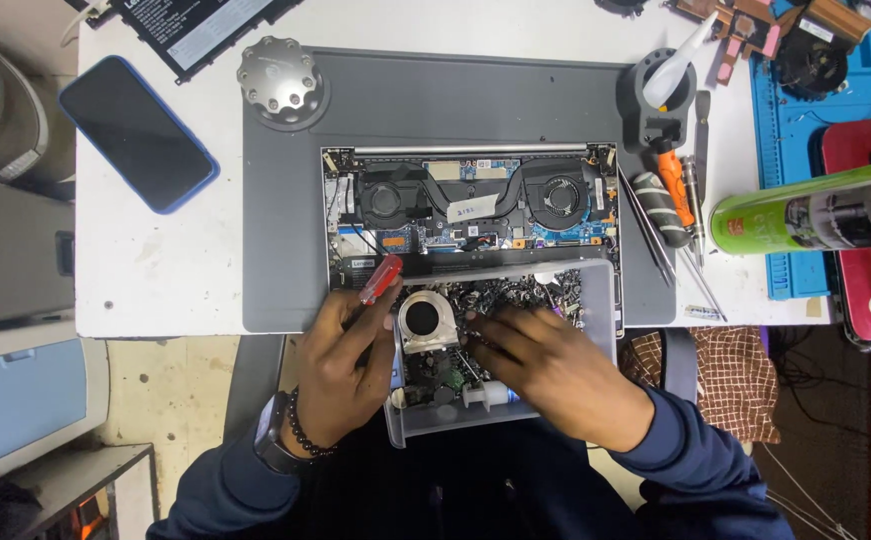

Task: Repairing a laptop by searching for specific screws in a tray and using a screwdriver on internal components.

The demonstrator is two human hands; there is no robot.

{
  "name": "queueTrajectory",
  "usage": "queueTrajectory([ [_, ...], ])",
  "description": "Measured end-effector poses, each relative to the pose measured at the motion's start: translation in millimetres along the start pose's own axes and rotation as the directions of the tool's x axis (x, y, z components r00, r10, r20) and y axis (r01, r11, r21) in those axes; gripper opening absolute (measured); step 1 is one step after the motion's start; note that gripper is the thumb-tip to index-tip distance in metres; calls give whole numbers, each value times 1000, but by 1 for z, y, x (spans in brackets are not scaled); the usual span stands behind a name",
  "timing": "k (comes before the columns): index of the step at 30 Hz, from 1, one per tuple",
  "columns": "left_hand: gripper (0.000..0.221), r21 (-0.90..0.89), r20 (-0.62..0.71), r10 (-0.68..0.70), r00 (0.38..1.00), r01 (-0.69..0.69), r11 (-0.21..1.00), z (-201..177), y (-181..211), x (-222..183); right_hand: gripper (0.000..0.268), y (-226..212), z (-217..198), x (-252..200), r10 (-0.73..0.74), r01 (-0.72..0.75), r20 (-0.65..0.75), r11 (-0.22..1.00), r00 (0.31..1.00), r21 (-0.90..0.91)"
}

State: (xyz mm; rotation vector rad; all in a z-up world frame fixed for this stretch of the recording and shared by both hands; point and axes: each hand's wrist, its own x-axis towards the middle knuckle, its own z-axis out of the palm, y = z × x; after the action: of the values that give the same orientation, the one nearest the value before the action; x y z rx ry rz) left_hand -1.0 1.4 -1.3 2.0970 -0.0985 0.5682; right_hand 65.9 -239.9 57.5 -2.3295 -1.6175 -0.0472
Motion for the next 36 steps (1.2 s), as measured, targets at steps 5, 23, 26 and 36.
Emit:
queueTrajectory([
  [5, 37, -17, -4, 12, 1000, -12, 1000, 0, 1, 0, 15, -4, 25, -6, -62, 64, 22, 992, 998, -111],
  [23, 36, 38, 19, 2, 1000, -2, 999, -1, -2, -2, 14, 15, -35, -14, 299, -243, -81, 881, 951, 405],
  [26, 36, 41, 15, 10, 1000, -11, 999, -1, -2, -2, 14, 14, -45, -13, 342, -280, -78, 862, 936, 422],
  [36, 36, 25, -3, 22, 1000, -22, 999, 1, -2, -1, 4, 24, -37, -23, 417, -338, -91, 829, 904, 446],
])
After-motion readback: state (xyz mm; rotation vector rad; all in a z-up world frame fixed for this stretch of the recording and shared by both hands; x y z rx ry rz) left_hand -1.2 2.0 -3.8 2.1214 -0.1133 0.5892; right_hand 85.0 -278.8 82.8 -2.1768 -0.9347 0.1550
